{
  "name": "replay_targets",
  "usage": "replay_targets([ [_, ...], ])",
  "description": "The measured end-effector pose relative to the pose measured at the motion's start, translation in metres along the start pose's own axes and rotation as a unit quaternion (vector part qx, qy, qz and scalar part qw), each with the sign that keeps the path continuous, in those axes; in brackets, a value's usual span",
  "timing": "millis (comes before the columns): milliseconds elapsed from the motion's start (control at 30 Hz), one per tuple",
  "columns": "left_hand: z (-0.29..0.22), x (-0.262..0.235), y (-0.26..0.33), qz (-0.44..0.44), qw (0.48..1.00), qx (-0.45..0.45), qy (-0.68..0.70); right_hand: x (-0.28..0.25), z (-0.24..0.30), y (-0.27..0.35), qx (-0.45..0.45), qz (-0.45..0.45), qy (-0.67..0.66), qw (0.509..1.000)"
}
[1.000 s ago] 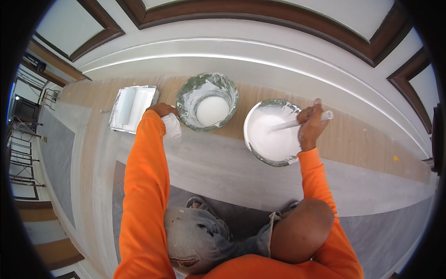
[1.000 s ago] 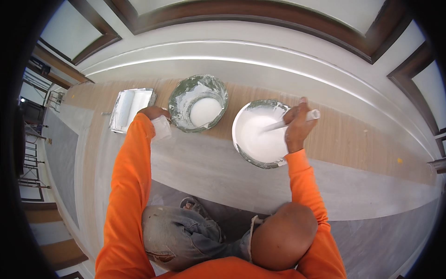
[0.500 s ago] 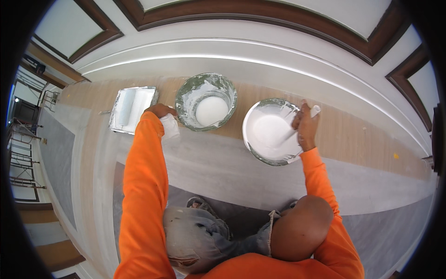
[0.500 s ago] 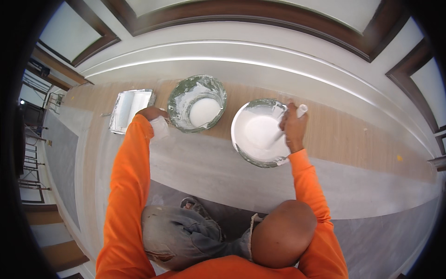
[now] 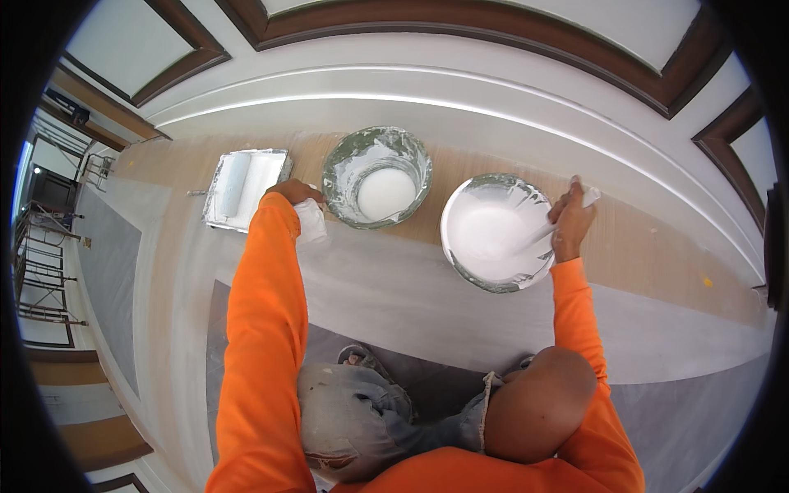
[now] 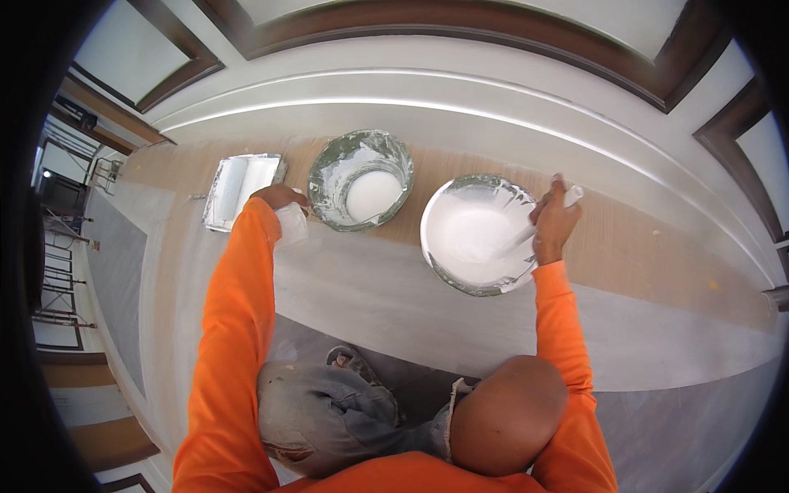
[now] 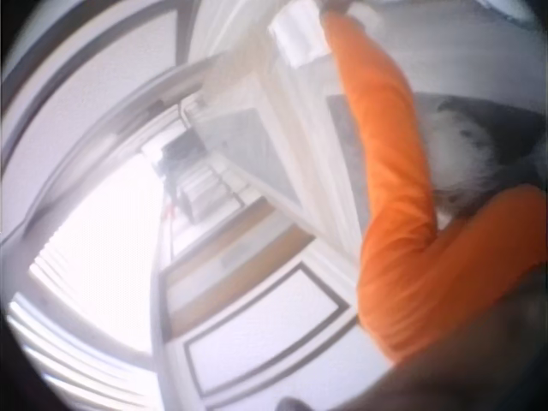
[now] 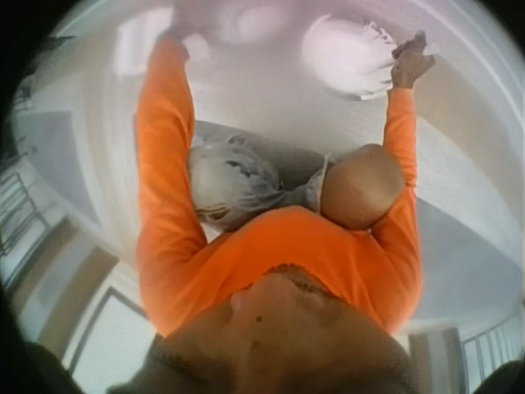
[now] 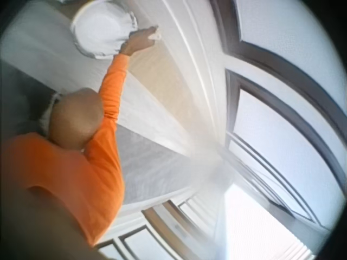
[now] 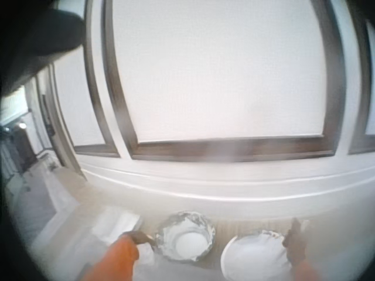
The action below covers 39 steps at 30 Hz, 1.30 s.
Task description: The person sits on the floor and uses a white stick to stir white paint in a bucket. They hold a white cloth in their left hand while mixing with their right hand. The person occasionally wipes the cloth on a paint tray and adjusts the position of the buckets.
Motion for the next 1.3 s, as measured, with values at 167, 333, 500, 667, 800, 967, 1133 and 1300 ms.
replay_targets([
  [167,-0.002,0.002,-0.003,0.014,1.0,0.01,0.003,0.005,-0.007,-0.002,-0.114,-0.035,-0.114,0.986],
  [333,-0.025,0.011,0.018,-0.013,1.0,0.024,-0.003,-0.006,-0.011,0.004,0.013,-0.011,-0.045,0.999],
  [500,0.002,0.0,0.004,-0.003,0.999,-0.009,0.041,-0.001,0.007,0.0,-0.094,-0.026,-0.064,0.993],
  [667,0.0,0.0,0.007,-0.021,1.0,0.005,0.004,0.006,-0.02,0.01,0.027,0.004,-0.034,0.999],
  [800,-0.008,0.005,0.015,0.005,1.0,-0.012,0.004,0.001,0.007,0.003,-0.074,-0.014,-0.047,0.996],
  [967,-0.006,0.002,0.01,-0.009,1.0,0.014,-0.021,0.012,-0.025,0.011,0.01,0.001,-0.09,0.996],
  [1133,0.001,-0.003,0.009,0.013,0.999,-0.031,-0.023,0.021,0.01,0.009,-0.083,0.026,0.003,0.996],
  [1300,-0.026,0.005,0.016,-0.031,0.955,0.065,-0.288,0.042,-0.012,0.019,-0.009,0.118,-0.044,0.992],
])
Point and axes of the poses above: each hand's wrist, its own y-axis away from the middle knuckle, its own x-axis out of the palm, z = x × y, the point moved 8 cm from there along -y, towards the middle knuckle, and after that the axes turned 10 degrees about z, right-handed, at the moved point
